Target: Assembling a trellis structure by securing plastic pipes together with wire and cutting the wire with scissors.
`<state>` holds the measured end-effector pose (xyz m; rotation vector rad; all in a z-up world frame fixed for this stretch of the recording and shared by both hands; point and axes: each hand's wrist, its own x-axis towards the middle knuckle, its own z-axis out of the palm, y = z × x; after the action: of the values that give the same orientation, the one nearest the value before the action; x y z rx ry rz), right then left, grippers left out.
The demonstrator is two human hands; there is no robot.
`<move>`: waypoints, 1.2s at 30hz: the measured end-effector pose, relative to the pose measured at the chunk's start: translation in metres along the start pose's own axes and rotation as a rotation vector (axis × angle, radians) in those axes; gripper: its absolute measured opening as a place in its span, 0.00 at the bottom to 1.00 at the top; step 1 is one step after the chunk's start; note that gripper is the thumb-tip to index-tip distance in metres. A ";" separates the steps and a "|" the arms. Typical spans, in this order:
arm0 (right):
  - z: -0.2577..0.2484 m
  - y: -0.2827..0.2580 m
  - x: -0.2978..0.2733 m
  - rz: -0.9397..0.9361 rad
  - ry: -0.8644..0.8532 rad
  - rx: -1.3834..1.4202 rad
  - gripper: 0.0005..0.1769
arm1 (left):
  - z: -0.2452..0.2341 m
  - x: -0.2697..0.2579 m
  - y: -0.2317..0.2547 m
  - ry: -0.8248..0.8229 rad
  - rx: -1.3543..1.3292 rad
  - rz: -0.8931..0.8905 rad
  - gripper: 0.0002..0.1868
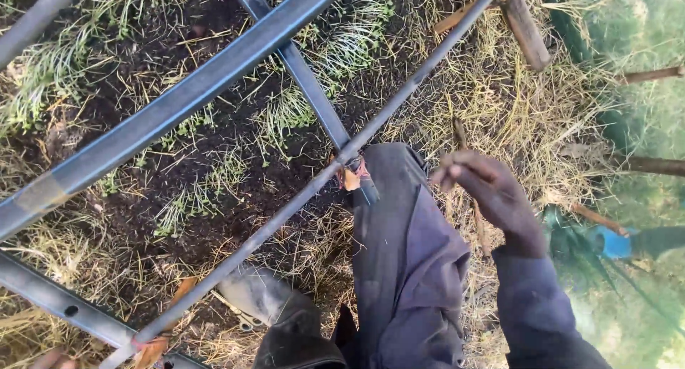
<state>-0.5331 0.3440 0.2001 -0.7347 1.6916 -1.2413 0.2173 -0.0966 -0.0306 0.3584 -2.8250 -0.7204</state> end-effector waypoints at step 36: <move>-0.020 0.122 0.109 -0.216 0.388 -0.626 0.19 | 0.066 0.125 0.253 0.136 0.174 -0.766 0.21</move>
<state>-0.5936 0.2999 0.0535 -1.1198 2.4229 -1.0366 0.0354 0.1122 0.0540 1.4967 -2.5800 -0.5278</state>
